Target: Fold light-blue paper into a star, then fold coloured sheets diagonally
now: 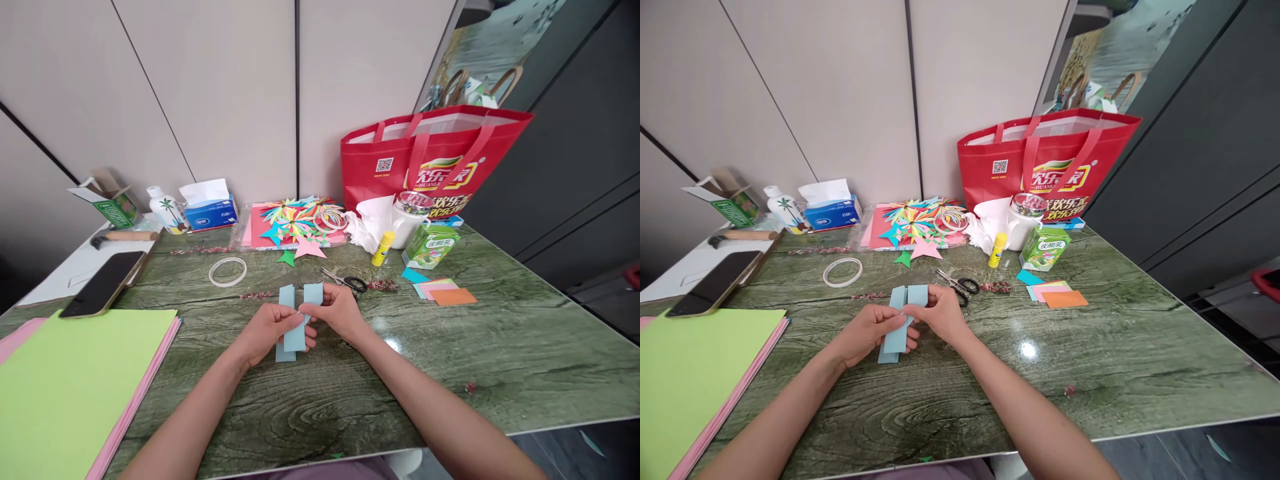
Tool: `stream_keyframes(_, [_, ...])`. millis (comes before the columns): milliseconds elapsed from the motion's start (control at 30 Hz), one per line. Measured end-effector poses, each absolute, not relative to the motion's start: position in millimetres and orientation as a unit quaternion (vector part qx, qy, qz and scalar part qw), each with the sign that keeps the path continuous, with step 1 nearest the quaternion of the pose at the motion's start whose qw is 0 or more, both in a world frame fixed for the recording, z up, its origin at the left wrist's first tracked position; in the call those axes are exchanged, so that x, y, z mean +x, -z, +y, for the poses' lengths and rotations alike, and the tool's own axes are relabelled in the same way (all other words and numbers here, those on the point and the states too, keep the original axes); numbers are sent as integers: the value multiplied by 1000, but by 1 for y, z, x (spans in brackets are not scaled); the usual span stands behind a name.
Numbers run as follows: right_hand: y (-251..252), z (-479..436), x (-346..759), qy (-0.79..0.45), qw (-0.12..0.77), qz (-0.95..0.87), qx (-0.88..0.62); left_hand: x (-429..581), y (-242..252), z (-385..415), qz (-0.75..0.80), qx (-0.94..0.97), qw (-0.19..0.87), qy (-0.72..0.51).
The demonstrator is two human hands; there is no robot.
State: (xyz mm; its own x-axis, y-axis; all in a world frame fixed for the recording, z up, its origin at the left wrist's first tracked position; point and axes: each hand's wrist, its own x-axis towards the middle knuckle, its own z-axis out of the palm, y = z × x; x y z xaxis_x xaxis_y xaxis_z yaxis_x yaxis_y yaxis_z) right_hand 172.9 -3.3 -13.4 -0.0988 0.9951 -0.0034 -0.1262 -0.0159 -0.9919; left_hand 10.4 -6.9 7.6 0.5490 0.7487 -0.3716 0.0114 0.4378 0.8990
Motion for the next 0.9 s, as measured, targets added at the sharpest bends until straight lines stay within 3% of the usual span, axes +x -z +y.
stream_keyframes(900, [16,-4,170,-546,491,-505,-454,14,-4,-10,409,483,723,-278])
